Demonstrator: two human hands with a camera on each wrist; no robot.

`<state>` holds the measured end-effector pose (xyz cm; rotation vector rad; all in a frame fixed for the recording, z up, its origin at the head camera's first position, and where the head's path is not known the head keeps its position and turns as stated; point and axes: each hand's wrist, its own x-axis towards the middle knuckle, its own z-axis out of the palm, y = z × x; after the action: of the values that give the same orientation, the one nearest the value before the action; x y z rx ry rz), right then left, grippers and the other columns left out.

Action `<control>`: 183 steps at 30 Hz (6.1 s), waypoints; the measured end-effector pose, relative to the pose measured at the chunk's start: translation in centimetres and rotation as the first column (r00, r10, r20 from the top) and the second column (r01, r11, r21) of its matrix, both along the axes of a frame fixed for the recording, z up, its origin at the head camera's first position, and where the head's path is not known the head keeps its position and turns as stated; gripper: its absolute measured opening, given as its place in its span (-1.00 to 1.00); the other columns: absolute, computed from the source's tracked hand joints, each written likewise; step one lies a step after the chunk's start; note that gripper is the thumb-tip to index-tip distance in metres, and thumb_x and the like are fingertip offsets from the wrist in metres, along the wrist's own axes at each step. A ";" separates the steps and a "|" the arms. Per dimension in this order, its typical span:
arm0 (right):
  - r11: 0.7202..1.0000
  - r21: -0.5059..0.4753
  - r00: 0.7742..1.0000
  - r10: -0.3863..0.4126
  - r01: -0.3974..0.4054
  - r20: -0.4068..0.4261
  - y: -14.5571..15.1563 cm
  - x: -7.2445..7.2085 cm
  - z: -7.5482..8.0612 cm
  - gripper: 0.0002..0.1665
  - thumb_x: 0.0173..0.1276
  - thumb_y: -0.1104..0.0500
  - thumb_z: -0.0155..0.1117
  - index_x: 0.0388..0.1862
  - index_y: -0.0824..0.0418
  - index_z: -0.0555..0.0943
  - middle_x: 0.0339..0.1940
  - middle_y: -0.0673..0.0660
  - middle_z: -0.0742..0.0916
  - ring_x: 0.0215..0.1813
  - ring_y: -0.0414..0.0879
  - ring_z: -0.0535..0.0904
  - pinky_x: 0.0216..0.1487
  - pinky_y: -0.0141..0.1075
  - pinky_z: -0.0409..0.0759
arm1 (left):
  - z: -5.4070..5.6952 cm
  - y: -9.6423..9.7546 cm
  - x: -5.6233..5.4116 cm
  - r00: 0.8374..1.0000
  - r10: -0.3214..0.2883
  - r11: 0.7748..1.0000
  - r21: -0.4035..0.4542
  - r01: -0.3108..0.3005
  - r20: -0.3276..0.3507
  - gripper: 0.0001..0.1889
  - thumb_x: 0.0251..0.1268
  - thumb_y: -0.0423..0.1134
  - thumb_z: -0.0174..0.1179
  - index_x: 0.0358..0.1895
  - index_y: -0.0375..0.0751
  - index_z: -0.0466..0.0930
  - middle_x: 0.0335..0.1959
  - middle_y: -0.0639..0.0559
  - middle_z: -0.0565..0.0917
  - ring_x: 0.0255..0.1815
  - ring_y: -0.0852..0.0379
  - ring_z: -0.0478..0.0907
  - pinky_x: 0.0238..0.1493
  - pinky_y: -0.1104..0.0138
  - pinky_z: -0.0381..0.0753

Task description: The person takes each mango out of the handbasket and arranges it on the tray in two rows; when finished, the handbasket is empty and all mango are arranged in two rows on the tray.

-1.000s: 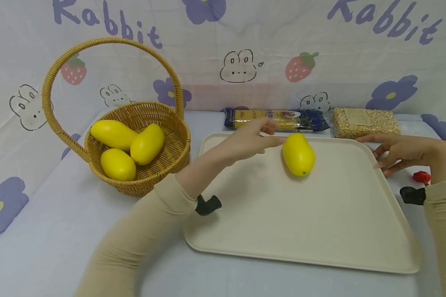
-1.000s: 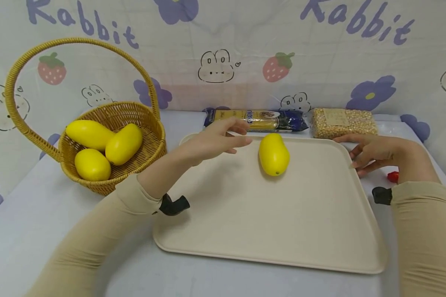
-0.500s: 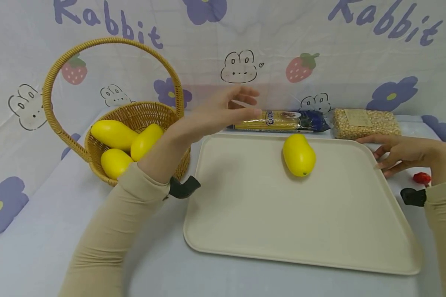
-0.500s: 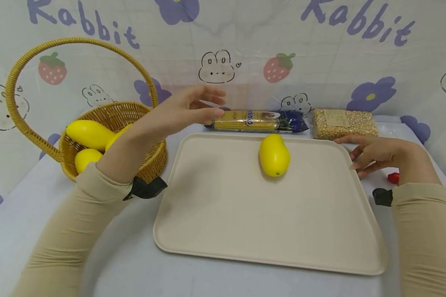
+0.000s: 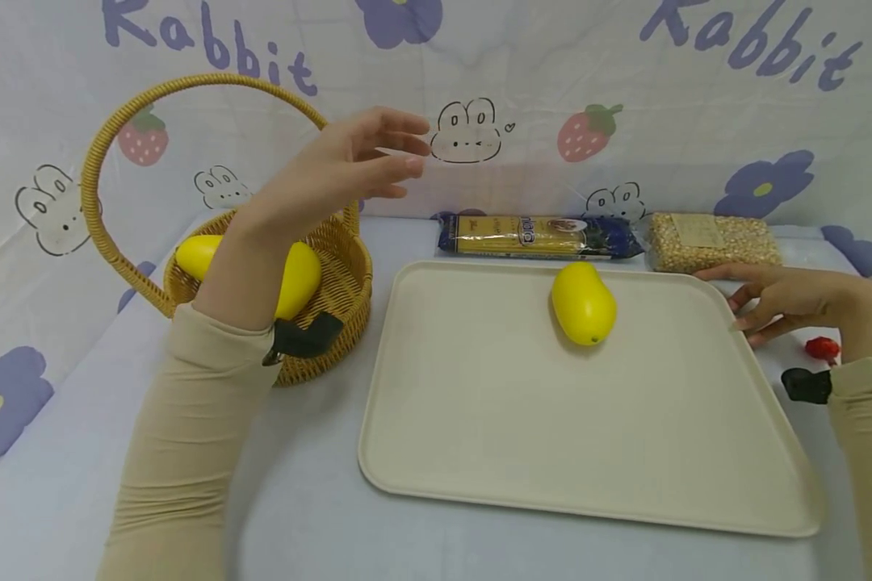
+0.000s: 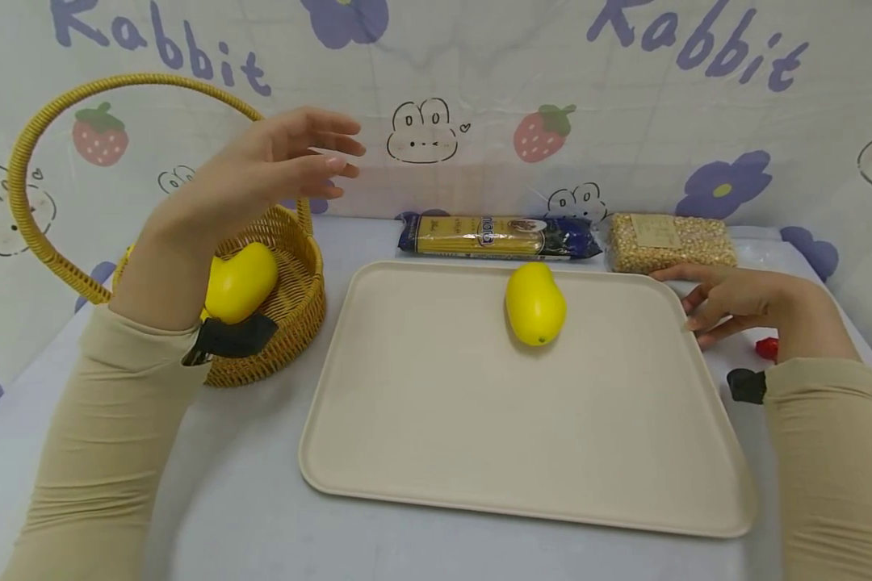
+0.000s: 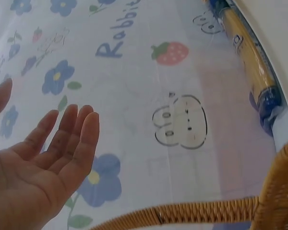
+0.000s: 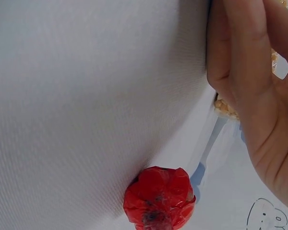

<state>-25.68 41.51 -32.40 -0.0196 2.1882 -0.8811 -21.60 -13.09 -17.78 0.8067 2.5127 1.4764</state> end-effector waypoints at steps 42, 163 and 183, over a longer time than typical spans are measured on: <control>1.000 -0.007 1.000 -0.005 0.005 0.011 -0.2 0.2 0.2 0.07 0.23 0.25 0.40 0.54 -0.18 -0.01 0.14 0.27 0.38 -0.07 -0.06 0.53 -0.03 -0.21 0.75 | -6.1 -12.7 -5.1 0.924 0.239 0.908 -0.407 -0.102 0.300 -0.22 0.34 0.28 0.10 0.49 -0.07 0.20 0.42 -0.11 0.38 0.32 -0.11 0.40 0.25 0.12 0.53; 0.999 -0.032 1.000 -0.007 0.007 0.014 0.1 0.1 0.2 0.02 0.24 0.25 0.38 0.49 -0.30 0.05 0.06 0.18 0.45 -0.08 -0.08 0.56 -0.05 -0.22 0.74 | -5.5 4.6 -1.5 0.871 -0.311 0.823 0.567 0.046 0.381 -0.24 0.28 -0.43 0.04 0.46 0.37 0.17 0.43 -0.17 0.30 0.26 -0.13 0.43 0.19 -0.11 0.60; 0.999 -0.029 1.000 -0.015 0.015 0.019 0.3 0.1 0.0 0.03 0.23 0.26 0.40 0.48 -0.32 0.06 0.06 0.17 0.44 -0.09 -0.09 0.56 -0.05 -0.23 0.74 | -10.5 9.7 -2.0 0.783 -0.162 0.903 0.410 -0.128 0.601 -0.26 0.34 -0.35 0.21 0.45 0.40 0.15 0.45 -0.17 0.28 0.28 -0.23 0.52 0.21 -0.15 0.60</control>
<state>-25.61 41.82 -32.37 -0.0089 2.1601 -0.9185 -23.63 -3.37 -28.26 0.2817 1.7016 1.9300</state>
